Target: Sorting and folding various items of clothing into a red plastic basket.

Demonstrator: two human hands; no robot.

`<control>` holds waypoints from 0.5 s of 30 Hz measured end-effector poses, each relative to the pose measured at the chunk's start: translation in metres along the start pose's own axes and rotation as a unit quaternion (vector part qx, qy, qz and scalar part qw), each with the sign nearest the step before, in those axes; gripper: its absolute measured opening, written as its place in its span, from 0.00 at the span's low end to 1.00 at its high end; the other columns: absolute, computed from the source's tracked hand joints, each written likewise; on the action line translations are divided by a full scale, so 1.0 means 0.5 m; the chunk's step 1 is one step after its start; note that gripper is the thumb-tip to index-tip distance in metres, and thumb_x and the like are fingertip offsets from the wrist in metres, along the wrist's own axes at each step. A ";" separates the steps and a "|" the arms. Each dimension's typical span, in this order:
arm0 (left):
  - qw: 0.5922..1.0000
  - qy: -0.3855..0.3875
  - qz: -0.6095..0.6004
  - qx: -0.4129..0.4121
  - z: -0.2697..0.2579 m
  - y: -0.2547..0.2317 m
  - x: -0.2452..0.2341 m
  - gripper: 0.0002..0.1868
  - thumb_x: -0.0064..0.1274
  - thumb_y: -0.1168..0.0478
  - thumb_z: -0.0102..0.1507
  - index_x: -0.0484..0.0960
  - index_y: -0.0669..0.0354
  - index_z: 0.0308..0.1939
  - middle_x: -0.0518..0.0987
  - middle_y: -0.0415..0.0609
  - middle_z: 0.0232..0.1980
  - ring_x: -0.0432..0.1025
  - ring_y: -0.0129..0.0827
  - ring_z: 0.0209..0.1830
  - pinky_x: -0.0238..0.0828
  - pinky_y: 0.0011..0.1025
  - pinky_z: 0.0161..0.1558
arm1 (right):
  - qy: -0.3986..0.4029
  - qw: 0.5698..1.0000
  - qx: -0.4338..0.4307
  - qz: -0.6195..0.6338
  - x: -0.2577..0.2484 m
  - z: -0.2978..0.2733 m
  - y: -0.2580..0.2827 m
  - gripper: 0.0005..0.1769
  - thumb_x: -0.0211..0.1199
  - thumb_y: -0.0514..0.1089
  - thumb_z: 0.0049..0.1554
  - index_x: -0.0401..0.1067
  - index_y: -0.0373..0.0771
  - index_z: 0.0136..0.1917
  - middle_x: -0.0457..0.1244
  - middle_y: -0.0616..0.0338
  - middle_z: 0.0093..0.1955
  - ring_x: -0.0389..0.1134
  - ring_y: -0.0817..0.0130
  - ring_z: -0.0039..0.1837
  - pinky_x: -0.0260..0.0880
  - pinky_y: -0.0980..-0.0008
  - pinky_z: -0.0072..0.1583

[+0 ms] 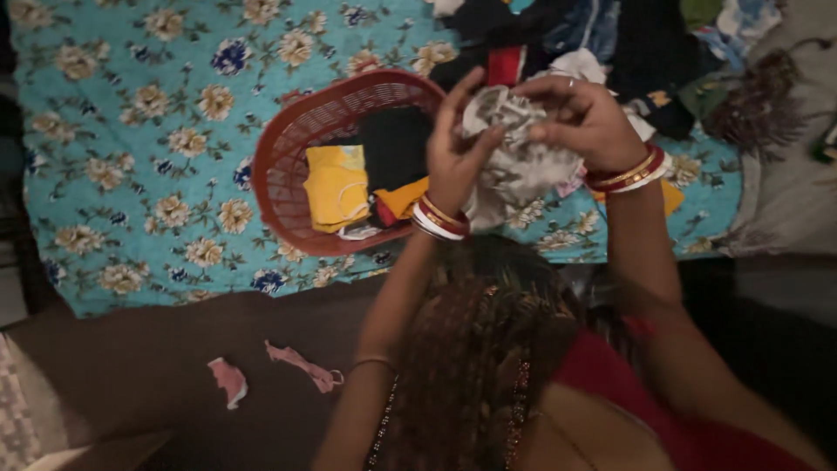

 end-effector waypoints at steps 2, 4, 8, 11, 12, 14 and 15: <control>0.993 -0.033 0.106 0.027 0.001 0.012 -0.064 0.21 0.63 0.61 0.66 0.74 0.62 0.60 0.76 0.48 0.58 0.70 0.31 0.54 0.66 0.30 0.59 | 0.016 0.999 -0.032 -0.039 0.039 0.028 0.029 0.16 0.71 0.39 0.57 0.69 0.37 0.55 0.65 0.60 0.65 0.65 0.80 0.52 0.66 0.78 0.52; 0.974 -0.065 0.212 0.048 0.004 -0.016 -0.099 0.10 0.66 0.64 0.66 0.85 0.69 0.47 0.78 0.51 0.48 0.70 0.31 0.42 0.68 0.29 0.47 | 0.028 0.995 -0.063 -0.077 0.068 0.048 0.047 0.12 0.73 0.39 0.54 0.69 0.41 0.39 0.65 0.62 0.67 0.65 0.81 0.51 0.67 0.78 0.49; 0.954 -0.088 0.242 0.155 0.010 -0.110 -0.110 0.09 0.57 0.63 0.69 0.83 0.69 0.45 0.81 0.45 0.47 0.72 0.25 0.48 0.69 0.25 0.54 | -0.021 0.993 -0.044 -0.107 0.097 0.074 0.086 0.16 0.71 0.36 0.55 0.74 0.37 0.57 0.68 0.67 0.50 0.68 0.82 0.47 0.70 0.80 0.49; 0.983 -0.126 0.079 0.108 0.027 -0.067 -0.163 0.11 0.53 0.60 0.72 0.81 0.67 0.48 0.81 0.43 0.46 0.72 0.22 0.46 0.69 0.22 0.51 | -0.070 0.973 -0.050 -0.214 0.051 0.063 0.061 0.07 0.69 0.34 0.59 0.78 0.35 0.52 0.68 0.64 0.43 0.68 0.79 0.40 0.69 0.80 0.42; 0.984 -0.160 -0.034 0.066 0.032 -0.037 -0.188 0.12 0.51 0.59 0.72 0.81 0.65 0.50 0.81 0.41 0.45 0.72 0.21 0.44 0.69 0.21 0.48 | -0.102 0.956 -0.081 -0.263 0.024 0.054 0.044 0.01 0.70 0.33 0.67 0.81 0.34 0.53 0.66 0.60 0.40 0.65 0.75 0.37 0.67 0.79 0.39; 0.984 -0.156 -0.004 0.082 0.031 -0.044 -0.208 0.12 0.52 0.59 0.75 0.82 0.67 0.49 0.80 0.41 0.43 0.69 0.20 0.41 0.66 0.21 0.46 | -0.137 0.963 -0.097 -0.210 0.019 0.047 0.050 0.01 0.70 0.35 0.70 0.80 0.35 0.56 0.67 0.60 0.44 0.67 0.76 0.41 0.69 0.79 0.43; 0.983 -0.151 0.027 0.098 0.031 -0.049 -0.216 0.13 0.52 0.60 0.78 0.82 0.70 0.48 0.79 0.41 0.41 0.66 0.18 0.39 0.64 0.21 0.44 | -0.172 0.966 -0.112 -0.155 0.013 0.042 0.054 0.03 0.70 0.37 0.73 0.78 0.36 0.58 0.68 0.60 0.47 0.69 0.76 0.45 0.72 0.78 0.48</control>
Point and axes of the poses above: each hand's wrist, its own z-axis towards the middle knuckle, its own x-axis out of the palm, y = z × x, the point moved 4 cm from there along z, towards the middle knuckle
